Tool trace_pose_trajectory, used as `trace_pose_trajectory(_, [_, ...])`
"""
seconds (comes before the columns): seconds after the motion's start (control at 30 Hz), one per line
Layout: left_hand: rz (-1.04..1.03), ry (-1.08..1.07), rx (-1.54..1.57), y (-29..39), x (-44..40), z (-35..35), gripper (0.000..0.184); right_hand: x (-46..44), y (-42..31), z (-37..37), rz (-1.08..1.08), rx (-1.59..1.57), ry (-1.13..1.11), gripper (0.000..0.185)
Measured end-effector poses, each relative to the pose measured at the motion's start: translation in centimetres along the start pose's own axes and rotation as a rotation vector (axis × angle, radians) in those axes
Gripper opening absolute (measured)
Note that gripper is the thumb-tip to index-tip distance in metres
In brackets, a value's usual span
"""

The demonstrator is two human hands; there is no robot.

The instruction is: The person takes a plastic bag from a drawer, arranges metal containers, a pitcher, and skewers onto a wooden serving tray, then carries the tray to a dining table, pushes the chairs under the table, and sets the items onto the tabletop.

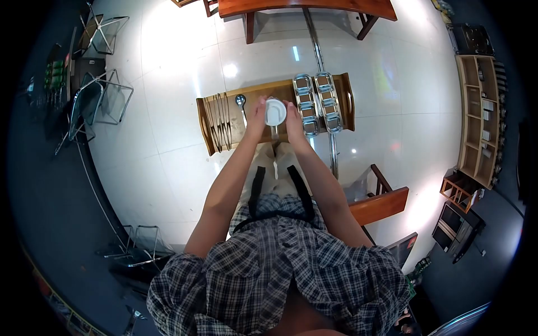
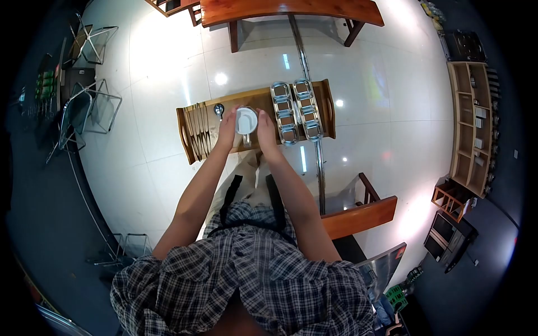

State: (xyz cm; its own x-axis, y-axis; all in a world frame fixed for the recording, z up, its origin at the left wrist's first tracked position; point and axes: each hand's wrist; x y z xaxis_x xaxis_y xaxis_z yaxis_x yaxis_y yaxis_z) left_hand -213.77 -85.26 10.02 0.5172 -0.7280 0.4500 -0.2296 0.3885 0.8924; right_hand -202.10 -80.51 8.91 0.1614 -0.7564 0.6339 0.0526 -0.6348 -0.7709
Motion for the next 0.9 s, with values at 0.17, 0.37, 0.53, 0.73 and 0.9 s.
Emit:
trace_pose_trajectory(0.17, [0.101, -0.002, 0.175, 3.4, 1.5, -0.5, 0.045, 4.0, -2.9, 0.8, 0.48, 0.357, -0.019, 0.041])
trace_pose_trajectory(0.37, [-0.036, 0.056, -0.155, 2.5, 2.1, 0.8, 0.044, 4.7, -2.6, 0.3, 0.506, 0.464, 0.001, 0.048])
trace_pose_trajectory(0.53, [-0.24, 0.17, -0.385, 2.8, 2.4, 4.1, 0.034, 7.2, -5.5, 1.4, 0.686, 0.367, 0.236, 0.042])
trace_pose_trajectory(0.73, [-0.609, 0.074, -0.808, 3.9, 3.1, 3.2, 0.047, 9.9, -7.0, 8.9, 1.315, 0.65, 0.325, 0.03])
trace_pose_trajectory(0.9, [-0.687, -0.239, -0.98, 4.1, -2.2, 14.8, 0.045, 12.6, -3.2, -3.3, 1.205, 0.636, 0.202, 0.019])
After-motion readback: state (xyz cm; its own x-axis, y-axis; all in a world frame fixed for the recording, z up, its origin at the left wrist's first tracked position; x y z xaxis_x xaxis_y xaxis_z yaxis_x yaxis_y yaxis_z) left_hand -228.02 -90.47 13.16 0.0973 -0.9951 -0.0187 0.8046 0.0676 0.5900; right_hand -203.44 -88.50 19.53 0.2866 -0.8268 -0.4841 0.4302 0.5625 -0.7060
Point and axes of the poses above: each hand's wrist, its own x-axis away from the middle knuckle, its own z-axis out of the back of the hand, y = z × x, and after that the axes turned 6 degrees about y, right-handed
